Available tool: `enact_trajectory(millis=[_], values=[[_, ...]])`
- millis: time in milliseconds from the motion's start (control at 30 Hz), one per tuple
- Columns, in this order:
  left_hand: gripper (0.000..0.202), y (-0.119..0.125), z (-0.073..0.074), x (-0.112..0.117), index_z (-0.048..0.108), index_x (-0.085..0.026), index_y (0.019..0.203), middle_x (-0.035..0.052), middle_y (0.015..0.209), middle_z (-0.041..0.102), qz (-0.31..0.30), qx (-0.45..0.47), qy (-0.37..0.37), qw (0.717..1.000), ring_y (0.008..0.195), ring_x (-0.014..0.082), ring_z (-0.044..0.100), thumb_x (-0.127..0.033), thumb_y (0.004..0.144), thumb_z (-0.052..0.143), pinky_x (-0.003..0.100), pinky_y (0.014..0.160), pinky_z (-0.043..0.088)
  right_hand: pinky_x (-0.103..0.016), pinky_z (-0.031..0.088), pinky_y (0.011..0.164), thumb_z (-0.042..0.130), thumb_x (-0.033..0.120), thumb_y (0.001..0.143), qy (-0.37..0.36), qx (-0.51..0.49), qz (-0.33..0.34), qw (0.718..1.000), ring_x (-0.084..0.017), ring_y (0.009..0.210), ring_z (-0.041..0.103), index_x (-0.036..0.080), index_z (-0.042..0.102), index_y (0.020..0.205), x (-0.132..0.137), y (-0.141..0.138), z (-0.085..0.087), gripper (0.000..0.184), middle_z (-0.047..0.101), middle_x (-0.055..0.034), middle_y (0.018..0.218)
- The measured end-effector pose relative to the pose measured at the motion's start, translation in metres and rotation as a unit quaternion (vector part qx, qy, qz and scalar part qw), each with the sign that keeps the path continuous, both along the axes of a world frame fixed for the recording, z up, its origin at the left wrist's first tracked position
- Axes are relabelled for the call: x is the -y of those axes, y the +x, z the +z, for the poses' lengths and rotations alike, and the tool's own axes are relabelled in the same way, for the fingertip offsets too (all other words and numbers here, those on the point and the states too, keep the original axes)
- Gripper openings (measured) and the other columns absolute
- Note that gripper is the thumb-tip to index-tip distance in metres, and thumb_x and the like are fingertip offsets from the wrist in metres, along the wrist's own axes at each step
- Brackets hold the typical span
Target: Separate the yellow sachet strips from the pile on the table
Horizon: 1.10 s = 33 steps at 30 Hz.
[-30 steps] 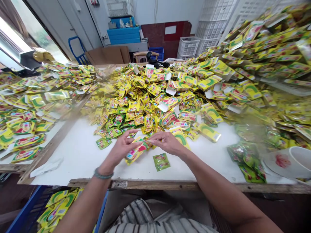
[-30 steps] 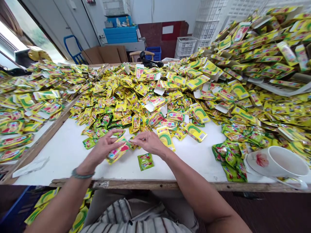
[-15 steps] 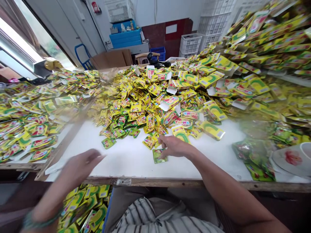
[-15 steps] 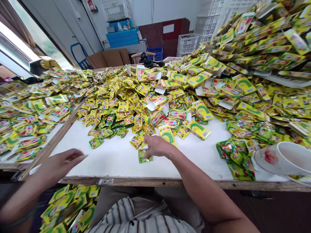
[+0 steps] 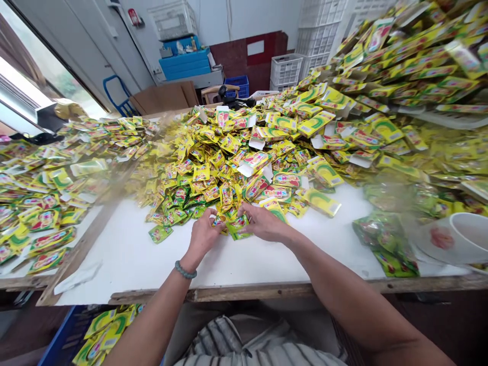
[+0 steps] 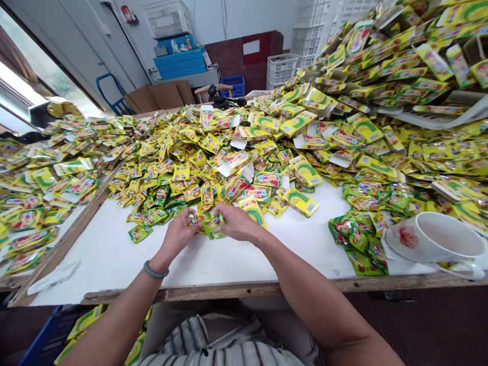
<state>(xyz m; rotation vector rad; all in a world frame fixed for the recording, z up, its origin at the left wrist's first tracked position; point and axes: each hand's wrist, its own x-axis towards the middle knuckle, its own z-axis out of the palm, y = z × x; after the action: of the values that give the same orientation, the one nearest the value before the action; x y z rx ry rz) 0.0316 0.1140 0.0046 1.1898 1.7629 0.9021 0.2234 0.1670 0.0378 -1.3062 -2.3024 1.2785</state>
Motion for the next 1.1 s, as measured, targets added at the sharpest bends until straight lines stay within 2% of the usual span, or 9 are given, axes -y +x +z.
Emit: enact_trajectory(millis=[67, 133, 233, 467, 533, 667, 767, 933, 1100], values=[[0.04, 0.006, 0.004, 0.001, 0.057, -0.02, 0.094, -0.005, 0.057, 0.059, 0.025, 0.154, 0.003, 0.988, 0.055, 0.0168, 0.058, -0.036, 0.063, 0.078, 0.029, 0.059, 0.047, -0.022, 0.032, 0.055, 0.071, 0.03, 0.071, -0.017, -0.098, -0.063, 0.993, -0.011, 0.06, 0.045, 0.023, 0.054, 0.094, -0.004, 0.0, -0.003, 0.029, 0.046, 0.0075, 0.066], [0.05, 0.015, 0.01, 0.001, 0.058, -0.018, 0.099, -0.0004, 0.068, 0.067, 0.026, 0.295, 0.009, 0.955, 0.064, 0.018, 0.065, -0.042, 0.061, 0.081, 0.031, 0.064, 0.053, -0.022, 0.032, 0.053, 0.07, 0.035, 0.071, -0.049, -0.175, -0.11, 0.977, -0.01, 0.057, 0.042, 0.022, 0.051, 0.093, -0.008, -0.001, -0.006, 0.031, 0.042, 0.0086, 0.063], [0.049, 0.028, 0.02, -0.001, 0.059, -0.016, 0.096, 0.0042, 0.083, 0.073, 0.031, 0.402, 0.017, 0.915, 0.074, 0.0189, 0.069, -0.043, 0.062, 0.083, 0.032, 0.069, 0.057, -0.022, 0.031, 0.05, 0.07, 0.037, 0.067, -0.086, -0.234, -0.139, 0.958, -0.009, 0.054, 0.039, 0.022, 0.048, 0.091, -0.011, -0.001, -0.007, 0.036, 0.04, 0.0097, 0.061], [0.05, 0.039, 0.027, -0.015, 0.06, -0.015, 0.088, 0.0022, 0.077, 0.073, 0.048, 0.384, 0.046, 0.921, 0.068, 0.0179, 0.069, -0.036, 0.053, 0.089, 0.029, 0.062, 0.058, -0.023, 0.038, 0.055, 0.07, 0.04, 0.07, -0.064, -0.236, -0.136, 0.96, -0.012, 0.061, 0.048, 0.02, 0.054, 0.099, -0.02, 0.007, 0.0, 0.039, 0.051, 0.0056, 0.068], [0.049, 0.041, 0.028, -0.021, 0.06, -0.014, 0.086, 0.0015, 0.073, 0.071, 0.024, 0.372, 0.051, 0.926, 0.067, 0.0178, 0.069, -0.036, 0.053, 0.089, 0.029, 0.06, 0.058, -0.025, 0.04, 0.061, 0.07, 0.04, 0.072, -0.01, -0.204, -0.133, 0.97, -0.013, 0.067, 0.052, 0.019, 0.059, 0.098, -0.023, 0.012, 0.005, 0.035, 0.057, 0.0025, 0.075], [0.05, 0.047, 0.029, -0.028, 0.06, -0.014, 0.085, -0.0018, 0.066, 0.067, 0.01, 0.351, 0.042, 0.935, 0.06, 0.0142, 0.065, -0.038, 0.053, 0.089, 0.025, 0.054, 0.056, -0.027, 0.04, 0.067, 0.073, 0.032, 0.069, 0.09, -0.137, -0.119, 0.979, -0.016, 0.075, 0.056, 0.019, 0.066, 0.078, -0.027, 0.022, 0.018, 0.018, 0.065, -0.0004, 0.08], [0.053, 0.051, 0.028, -0.031, 0.058, -0.015, 0.089, -0.0032, 0.067, 0.066, 0.039, 0.374, 0.041, 0.926, 0.06, 0.0121, 0.065, -0.04, 0.054, 0.089, 0.024, 0.057, 0.057, -0.026, 0.038, 0.061, 0.072, 0.038, 0.069, 0.089, -0.161, -0.193, 0.964, -0.014, 0.066, 0.052, 0.018, 0.062, 0.068, -0.029, 0.023, 0.023, 0.022, 0.06, 0.0011, 0.067], [0.049, 0.065, 0.031, -0.037, 0.055, -0.018, 0.086, -0.0061, 0.069, 0.064, 0.077, 0.444, 0.064, 0.89, 0.066, 0.0095, 0.064, -0.029, 0.053, 0.09, 0.022, 0.066, 0.057, -0.025, 0.036, 0.051, 0.072, 0.05, 0.063, -0.012, -0.285, -0.306, 0.909, -0.012, 0.053, 0.043, 0.021, 0.049, 0.067, -0.031, 0.016, 0.019, 0.037, 0.049, 0.0048, 0.057], [0.044, 0.083, 0.04, -0.045, 0.055, -0.018, 0.085, -0.0016, 0.082, 0.069, 0.067, 0.473, 0.089, 0.874, 0.073, 0.0113, 0.066, -0.028, 0.056, 0.087, 0.025, 0.073, 0.056, -0.025, 0.034, 0.056, 0.066, 0.045, 0.069, 0.117, -0.228, -0.369, 0.893, -0.012, 0.058, 0.042, 0.021, 0.047, 0.065, -0.031, 0.013, 0.015, 0.031, 0.048, 0.0045, 0.061]])
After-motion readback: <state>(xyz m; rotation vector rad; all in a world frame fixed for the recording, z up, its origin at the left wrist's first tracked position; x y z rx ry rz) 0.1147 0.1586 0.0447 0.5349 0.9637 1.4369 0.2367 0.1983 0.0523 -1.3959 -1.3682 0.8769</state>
